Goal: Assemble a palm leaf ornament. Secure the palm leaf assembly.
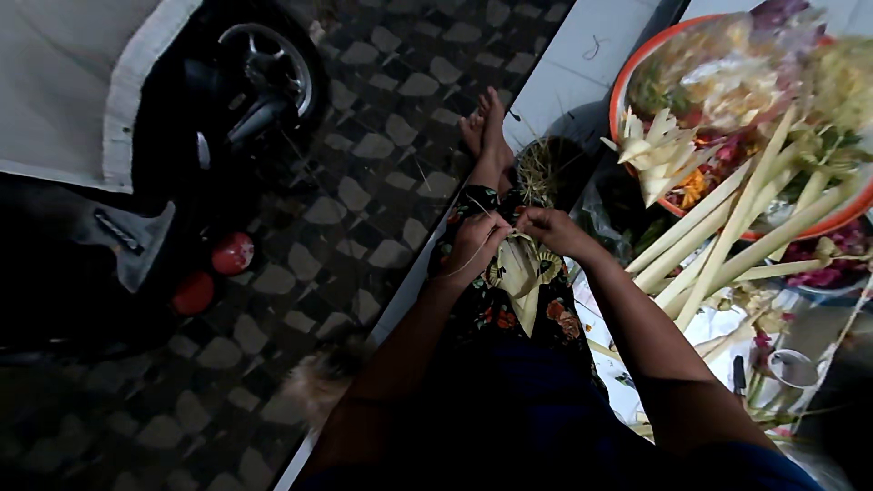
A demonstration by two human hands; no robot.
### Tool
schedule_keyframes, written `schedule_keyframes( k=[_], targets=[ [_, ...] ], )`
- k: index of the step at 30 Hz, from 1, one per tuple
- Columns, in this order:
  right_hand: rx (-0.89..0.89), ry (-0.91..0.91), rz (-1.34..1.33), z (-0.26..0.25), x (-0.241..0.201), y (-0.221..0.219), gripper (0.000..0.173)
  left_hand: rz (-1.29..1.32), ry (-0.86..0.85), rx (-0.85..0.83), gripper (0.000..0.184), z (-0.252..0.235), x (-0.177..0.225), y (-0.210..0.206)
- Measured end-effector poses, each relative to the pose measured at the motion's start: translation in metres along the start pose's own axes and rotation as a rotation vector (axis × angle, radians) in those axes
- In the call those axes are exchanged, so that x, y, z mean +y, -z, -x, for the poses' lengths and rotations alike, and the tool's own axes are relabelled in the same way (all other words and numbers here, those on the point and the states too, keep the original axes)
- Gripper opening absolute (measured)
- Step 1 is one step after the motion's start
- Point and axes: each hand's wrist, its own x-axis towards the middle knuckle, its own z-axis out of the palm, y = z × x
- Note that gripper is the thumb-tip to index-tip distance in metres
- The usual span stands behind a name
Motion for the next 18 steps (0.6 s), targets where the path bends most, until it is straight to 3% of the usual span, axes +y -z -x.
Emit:
schedule_keyframes(
  k=[11, 18],
  targets=[
    [0.075, -0.057, 0.102, 0.0, 0.009, -0.007, 0.017, 0.058, -0.031, -0.138, 0.017, 0.003, 0.011, 0.002],
    [0.11, -0.127, 0.215, -0.005, 0.014, -0.01, 0.018, 0.063, -0.065, -0.112, 0.013, 0.01, 0.026, -0.009]
  ],
)
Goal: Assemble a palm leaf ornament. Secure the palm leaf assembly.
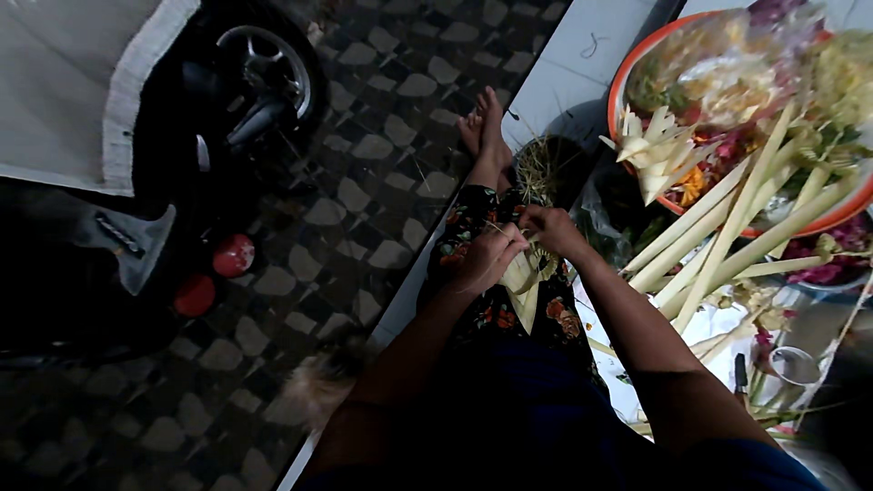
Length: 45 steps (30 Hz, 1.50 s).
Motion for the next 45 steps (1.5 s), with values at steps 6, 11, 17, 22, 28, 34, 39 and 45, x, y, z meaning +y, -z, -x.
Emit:
schedule_keyframes(
  k=[6, 11, 17, 22, 28, 34, 39, 45],
  targets=[
    [0.016, 0.009, -0.034, 0.0, 0.005, 0.01, 0.021, 0.284, 0.137, -0.08, 0.056, -0.003, -0.012, 0.012],
    [0.039, 0.025, -0.055, 0.003, 0.0, 0.022, 0.021, 0.302, 0.365, -0.154, 0.064, 0.002, -0.045, 0.016],
    [0.268, 0.156, 0.299, 0.018, -0.031, 0.022, 0.022, 0.176, 0.484, -0.163, 0.032, -0.005, -0.043, 0.0],
    [0.32, 0.264, 0.41, 0.034, -0.044, 0.013, 0.019, 0.231, 0.512, -0.102, 0.034, -0.006, -0.043, -0.002],
    [0.251, 0.269, 0.261, 0.031, -0.041, -0.003, 0.027, 0.227, 0.509, -0.057, 0.023, -0.004, -0.043, -0.004],
    [0.157, 0.269, 0.194, 0.018, -0.049, 0.004, 0.019, 0.199, 0.497, -0.019, 0.023, -0.005, -0.038, -0.004],
    [0.092, 0.285, 0.196, 0.012, -0.05, 0.005, 0.019, 0.232, 0.508, 0.005, 0.023, -0.003, -0.039, -0.008],
    [0.164, 0.194, 0.141, 0.011, -0.049, 0.006, 0.019, 0.339, 0.507, -0.01, 0.022, 0.0, -0.032, -0.007]
  ],
)
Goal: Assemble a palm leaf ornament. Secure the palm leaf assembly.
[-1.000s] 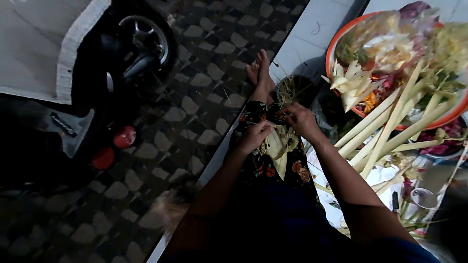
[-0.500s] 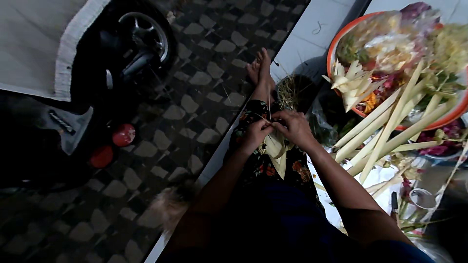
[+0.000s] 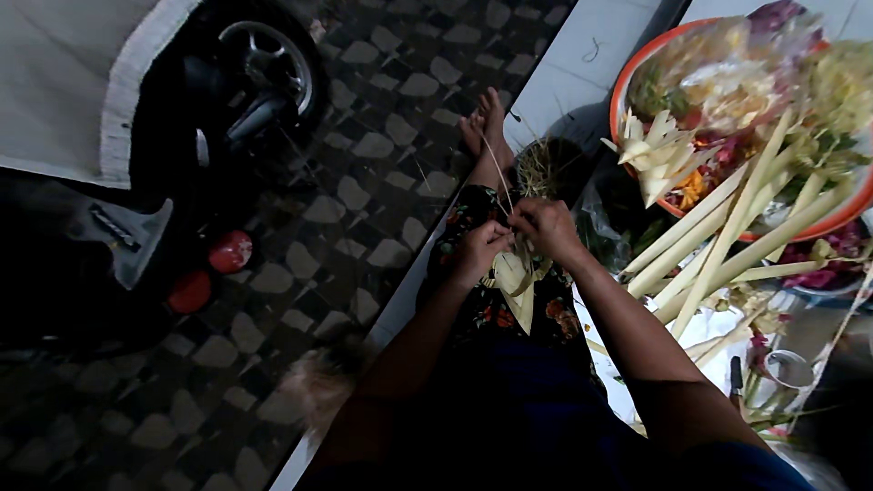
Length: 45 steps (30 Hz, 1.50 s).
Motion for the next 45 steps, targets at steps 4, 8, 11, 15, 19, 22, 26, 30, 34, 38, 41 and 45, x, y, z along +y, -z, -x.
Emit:
schedule_keyframes(
  k=[4, 8, 11, 15, 19, 22, 26, 30, 34, 38, 41, 45],
  targets=[
    [0.035, -0.054, -0.055, 0.001, 0.004, -0.006, 0.02, 0.075, -0.028, -0.067, 0.022, -0.004, -0.003, 0.004],
    [-0.034, -0.084, -0.139, -0.001, 0.007, -0.001, 0.021, 0.123, -0.022, -0.085, 0.033, -0.009, -0.005, 0.008],
    [-0.036, -0.111, -0.169, -0.002, 0.009, -0.001, 0.02, 0.113, 0.019, -0.103, 0.026, -0.014, -0.002, 0.007],
    [0.107, -0.122, -0.128, 0.01, 0.007, 0.0, 0.022, 0.165, 0.073, -0.102, 0.025, -0.016, 0.0, 0.004],
    [0.134, -0.193, -0.076, 0.037, -0.005, 0.004, 0.023, 0.234, 0.098, -0.069, 0.023, -0.015, 0.0, 0.001],
    [0.05, -0.25, -0.029, 0.048, -0.013, -0.001, 0.03, 0.25, 0.104, -0.07, 0.021, -0.014, 0.003, -0.002],
    [0.041, -0.266, -0.023, 0.046, -0.012, -0.012, 0.02, 0.288, 0.099, -0.065, 0.019, -0.014, 0.005, -0.005],
    [0.014, -0.252, -0.035, 0.043, -0.01, -0.015, 0.016, 0.29, 0.12, -0.028, 0.02, -0.012, 0.007, -0.006],
    [-0.042, -0.236, -0.058, 0.047, -0.007, -0.014, 0.015, 0.282, 0.097, 0.003, 0.019, -0.013, 0.001, -0.01],
    [-0.082, -0.191, -0.049, 0.051, -0.007, -0.01, 0.015, 0.232, 0.13, 0.031, 0.019, -0.01, 0.005, -0.013],
    [-0.109, -0.142, -0.022, 0.051, -0.007, -0.009, 0.014, 0.17, 0.113, 0.065, 0.022, -0.009, 0.005, -0.016],
    [-0.198, -0.125, 0.002, 0.049, -0.007, -0.009, 0.016, 0.146, 0.106, 0.075, 0.022, -0.01, 0.001, -0.017]
  ],
)
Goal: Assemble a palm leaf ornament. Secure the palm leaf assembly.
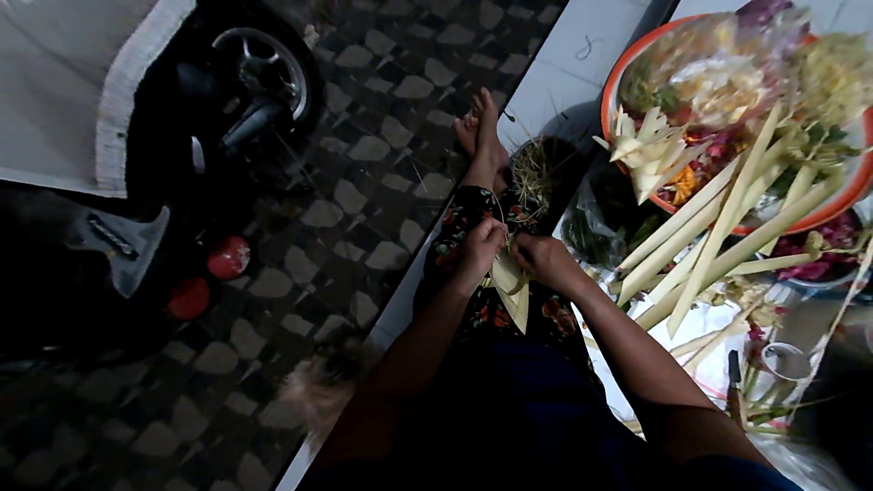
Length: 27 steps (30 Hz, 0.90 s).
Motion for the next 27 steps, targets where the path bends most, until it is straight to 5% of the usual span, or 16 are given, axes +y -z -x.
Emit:
schedule_keyframes(
  k=[6, 11, 27],
  targets=[
    [0.074, -0.049, -0.015, -0.008, 0.01, 0.012, 0.017, 0.008, 0.01, -0.229, 0.048, 0.001, 0.001, 0.022],
    [0.108, -0.054, -0.016, -0.007, 0.0, 0.013, 0.015, 0.041, 0.031, -0.229, 0.022, 0.005, 0.006, 0.021],
    [0.107, -0.012, -0.001, -0.005, -0.005, 0.01, 0.014, 0.152, 0.055, -0.122, 0.018, 0.007, 0.008, 0.007]
  ],
)
